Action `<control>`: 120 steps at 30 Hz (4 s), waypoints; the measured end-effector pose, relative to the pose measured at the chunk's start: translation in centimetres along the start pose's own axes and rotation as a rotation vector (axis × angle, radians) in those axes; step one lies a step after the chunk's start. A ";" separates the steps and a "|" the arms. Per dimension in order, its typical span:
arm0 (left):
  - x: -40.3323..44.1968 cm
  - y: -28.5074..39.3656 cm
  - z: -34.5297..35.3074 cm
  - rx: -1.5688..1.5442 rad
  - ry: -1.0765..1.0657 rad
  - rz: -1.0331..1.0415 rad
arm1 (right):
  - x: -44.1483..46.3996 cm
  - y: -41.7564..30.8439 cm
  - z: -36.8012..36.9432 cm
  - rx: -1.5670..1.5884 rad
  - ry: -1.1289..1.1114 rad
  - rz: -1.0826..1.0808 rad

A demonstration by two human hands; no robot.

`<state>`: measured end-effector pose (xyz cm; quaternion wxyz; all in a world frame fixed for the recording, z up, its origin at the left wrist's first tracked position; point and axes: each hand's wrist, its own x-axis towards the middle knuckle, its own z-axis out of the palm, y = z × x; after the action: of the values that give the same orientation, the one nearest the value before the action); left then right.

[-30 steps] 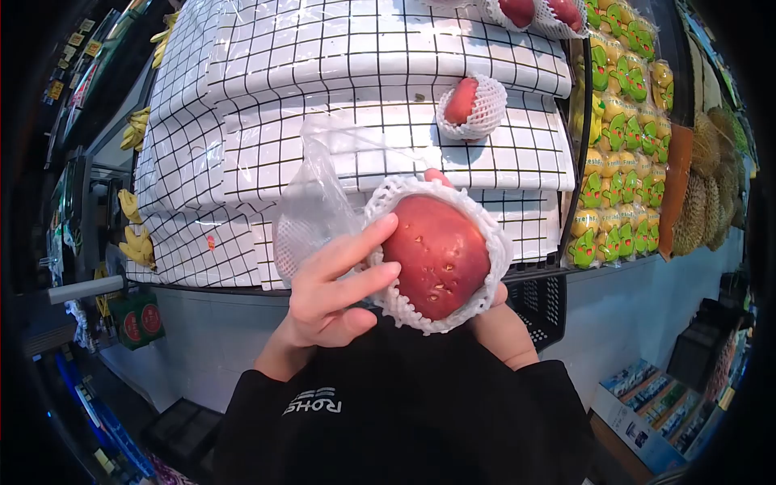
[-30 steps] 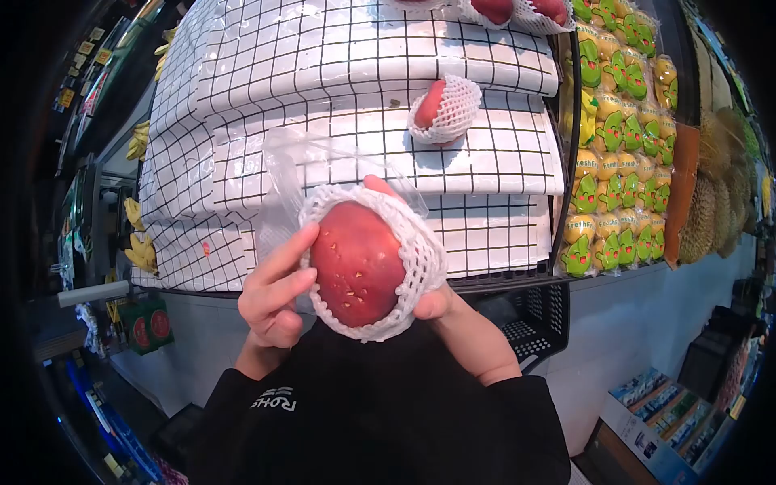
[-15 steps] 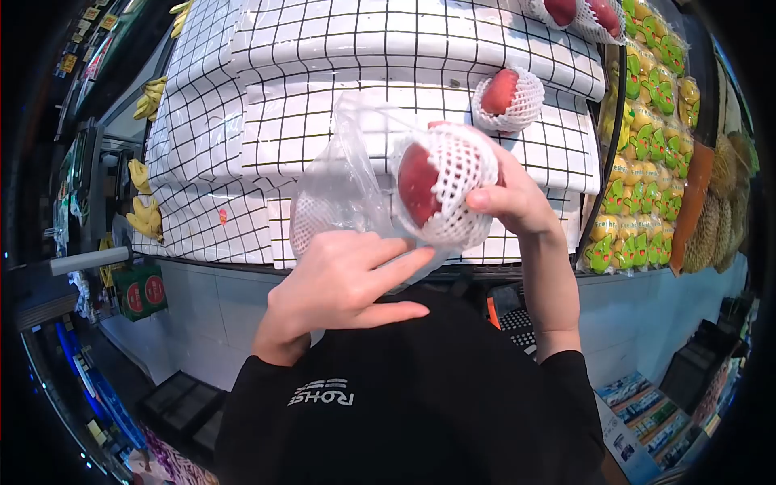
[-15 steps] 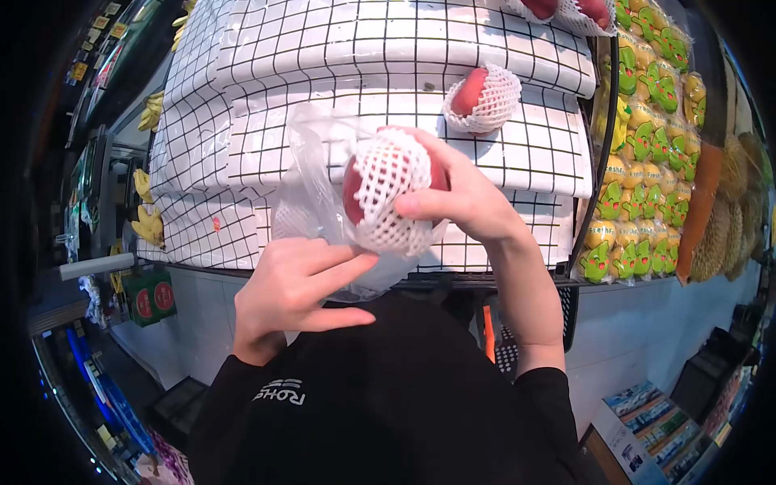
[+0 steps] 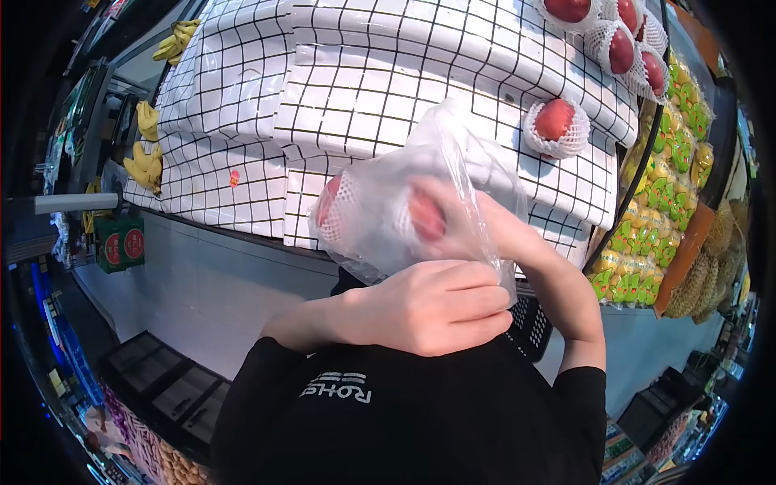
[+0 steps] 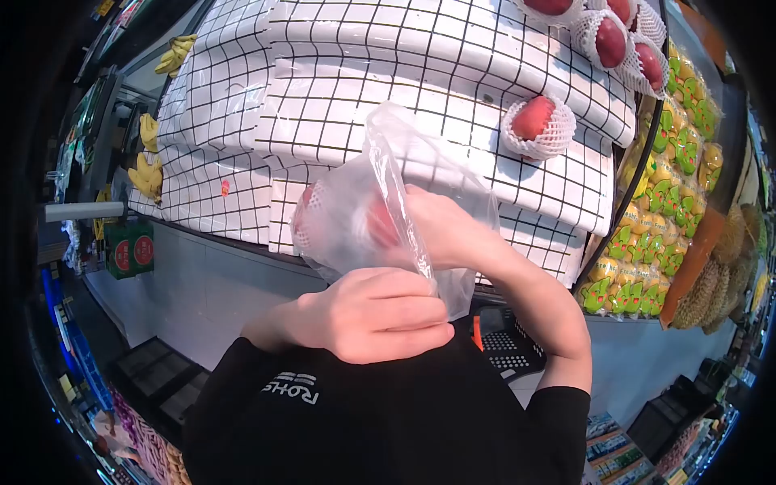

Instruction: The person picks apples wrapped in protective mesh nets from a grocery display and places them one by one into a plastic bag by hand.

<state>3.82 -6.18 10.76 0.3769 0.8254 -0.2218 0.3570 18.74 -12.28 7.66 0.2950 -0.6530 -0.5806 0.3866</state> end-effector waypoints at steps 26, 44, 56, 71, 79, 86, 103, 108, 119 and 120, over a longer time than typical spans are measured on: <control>-2.3 -1.6 -1.7 0.040 -0.017 -0.223 | 2.3 5.0 11.6 -0.508 0.206 0.026; -1.6 -1.2 -1.3 0.273 0.298 -0.260 | 3.7 4.6 7.1 -0.281 0.006 -0.395; -4.7 -1.3 0.6 0.333 0.457 -0.435 | -5.5 4.2 -5.1 0.308 0.672 -0.285; 0.1 -2.8 2.6 0.300 0.340 -0.549 | -5.6 12.9 -9.1 -0.106 0.997 0.052; -0.5 -2.2 2.8 0.292 0.386 -0.554 | -5.5 13.4 -9.0 0.037 1.045 0.011; -0.7 -1.7 2.9 0.295 0.316 -0.518 | -3.8 12.4 -8.0 -0.120 1.024 0.035; 0.3 -1.3 3.6 0.294 0.341 -0.502 | -3.9 12.7 -8.4 -0.051 0.971 0.035; 0.0 0.0 3.2 0.079 0.381 -0.763 | -3.9 12.4 -8.1 0.458 0.979 -0.018; 2.4 0.0 3.6 -0.549 0.342 -0.943 | -9.9 0.9 -2.7 -0.145 0.923 -0.449; 2.8 0.1 3.8 -0.611 0.304 -0.946 | -10.0 0.6 -2.3 -0.197 0.905 -0.471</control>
<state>7.15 -9.51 11.19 0.7439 0.6281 0.1348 0.1840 20.73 -22.05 10.04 0.5327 -0.6312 -0.5597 -0.0676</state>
